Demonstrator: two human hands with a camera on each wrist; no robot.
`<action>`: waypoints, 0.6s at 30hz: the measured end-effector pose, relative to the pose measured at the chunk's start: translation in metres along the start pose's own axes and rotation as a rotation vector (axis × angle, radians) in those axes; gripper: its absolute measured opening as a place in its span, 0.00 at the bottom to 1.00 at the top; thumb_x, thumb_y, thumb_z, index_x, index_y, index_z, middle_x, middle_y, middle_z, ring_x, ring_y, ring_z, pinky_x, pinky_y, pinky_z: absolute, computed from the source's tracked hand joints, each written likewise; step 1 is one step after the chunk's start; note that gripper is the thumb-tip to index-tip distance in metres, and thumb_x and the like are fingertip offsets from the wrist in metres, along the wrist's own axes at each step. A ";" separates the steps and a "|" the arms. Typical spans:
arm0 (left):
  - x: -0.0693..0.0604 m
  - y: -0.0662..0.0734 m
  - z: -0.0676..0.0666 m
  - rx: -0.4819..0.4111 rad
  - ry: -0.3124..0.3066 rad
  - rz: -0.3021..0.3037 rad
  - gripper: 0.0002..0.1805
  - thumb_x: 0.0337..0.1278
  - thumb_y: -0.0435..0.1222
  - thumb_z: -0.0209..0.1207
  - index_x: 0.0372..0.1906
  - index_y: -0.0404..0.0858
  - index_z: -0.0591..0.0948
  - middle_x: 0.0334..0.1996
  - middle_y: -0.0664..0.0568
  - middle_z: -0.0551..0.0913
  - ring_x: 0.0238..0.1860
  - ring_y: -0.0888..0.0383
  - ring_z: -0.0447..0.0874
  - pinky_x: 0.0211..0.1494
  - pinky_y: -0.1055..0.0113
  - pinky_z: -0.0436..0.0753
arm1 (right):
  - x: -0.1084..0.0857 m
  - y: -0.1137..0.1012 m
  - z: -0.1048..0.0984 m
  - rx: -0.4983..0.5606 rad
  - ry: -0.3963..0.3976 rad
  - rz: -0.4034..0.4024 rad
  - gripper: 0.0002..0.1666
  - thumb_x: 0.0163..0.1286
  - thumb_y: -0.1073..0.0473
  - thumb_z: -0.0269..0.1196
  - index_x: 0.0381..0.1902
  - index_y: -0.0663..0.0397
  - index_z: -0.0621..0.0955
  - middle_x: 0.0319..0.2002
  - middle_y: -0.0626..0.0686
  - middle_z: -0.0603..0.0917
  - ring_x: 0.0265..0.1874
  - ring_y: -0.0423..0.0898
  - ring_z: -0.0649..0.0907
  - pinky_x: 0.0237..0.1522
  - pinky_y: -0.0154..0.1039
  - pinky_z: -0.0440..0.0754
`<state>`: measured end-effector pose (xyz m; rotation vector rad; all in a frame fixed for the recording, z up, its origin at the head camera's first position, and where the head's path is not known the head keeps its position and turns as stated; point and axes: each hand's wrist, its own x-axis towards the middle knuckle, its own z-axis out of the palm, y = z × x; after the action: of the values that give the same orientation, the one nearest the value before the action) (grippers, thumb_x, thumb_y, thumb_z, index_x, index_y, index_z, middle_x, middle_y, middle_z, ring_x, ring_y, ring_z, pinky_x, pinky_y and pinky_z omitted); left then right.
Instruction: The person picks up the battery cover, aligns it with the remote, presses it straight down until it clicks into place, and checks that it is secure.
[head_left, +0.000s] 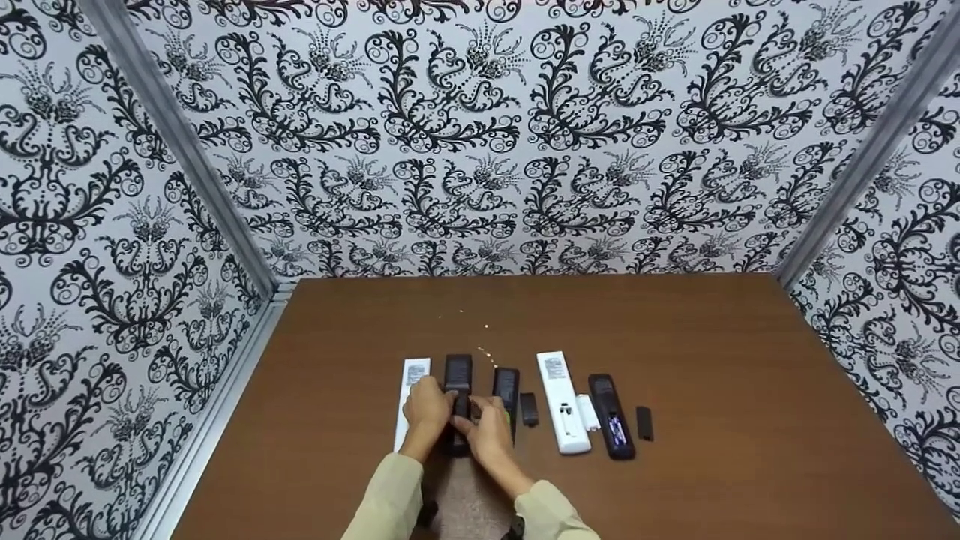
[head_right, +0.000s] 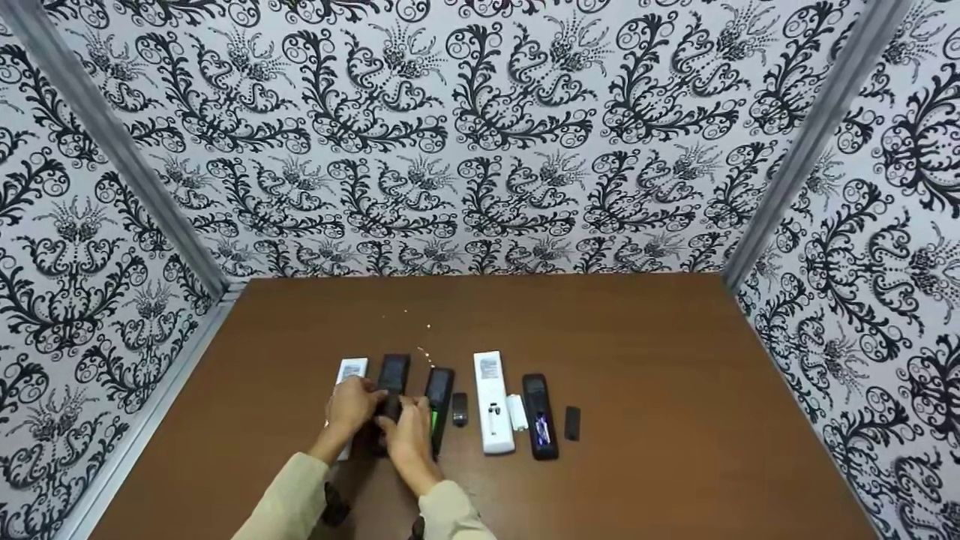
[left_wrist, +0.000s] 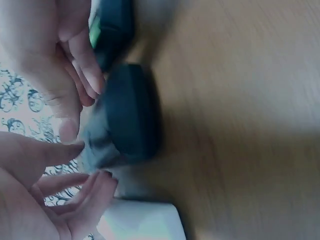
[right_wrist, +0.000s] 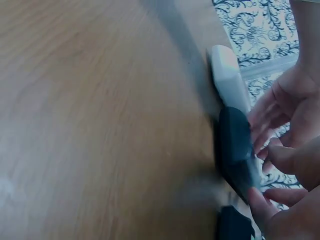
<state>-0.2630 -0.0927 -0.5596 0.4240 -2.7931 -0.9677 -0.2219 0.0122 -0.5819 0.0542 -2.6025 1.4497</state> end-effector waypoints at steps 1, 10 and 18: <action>-0.001 0.002 0.000 -0.020 0.004 -0.012 0.10 0.51 0.36 0.71 0.33 0.33 0.86 0.32 0.41 0.88 0.34 0.43 0.88 0.37 0.48 0.82 | 0.000 0.001 -0.003 0.007 0.018 -0.009 0.23 0.59 0.60 0.74 0.48 0.69 0.84 0.42 0.60 0.82 0.43 0.57 0.83 0.48 0.46 0.83; -0.008 0.019 0.004 -0.147 -0.031 -0.013 0.16 0.52 0.37 0.72 0.45 0.33 0.87 0.39 0.43 0.90 0.43 0.42 0.88 0.45 0.46 0.83 | -0.002 0.011 -0.032 0.008 0.148 -0.002 0.06 0.56 0.65 0.75 0.33 0.58 0.88 0.33 0.53 0.81 0.33 0.52 0.82 0.36 0.34 0.78; -0.010 0.033 0.015 -0.178 -0.080 0.040 0.25 0.51 0.38 0.73 0.52 0.27 0.83 0.43 0.37 0.88 0.47 0.40 0.87 0.50 0.49 0.84 | -0.012 0.024 -0.051 -0.052 0.202 0.019 0.12 0.57 0.74 0.69 0.35 0.55 0.88 0.35 0.51 0.80 0.32 0.43 0.78 0.35 0.34 0.76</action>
<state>-0.2639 -0.0557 -0.5512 0.3099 -2.7412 -1.2367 -0.2062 0.0679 -0.5779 -0.1172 -2.4811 1.3184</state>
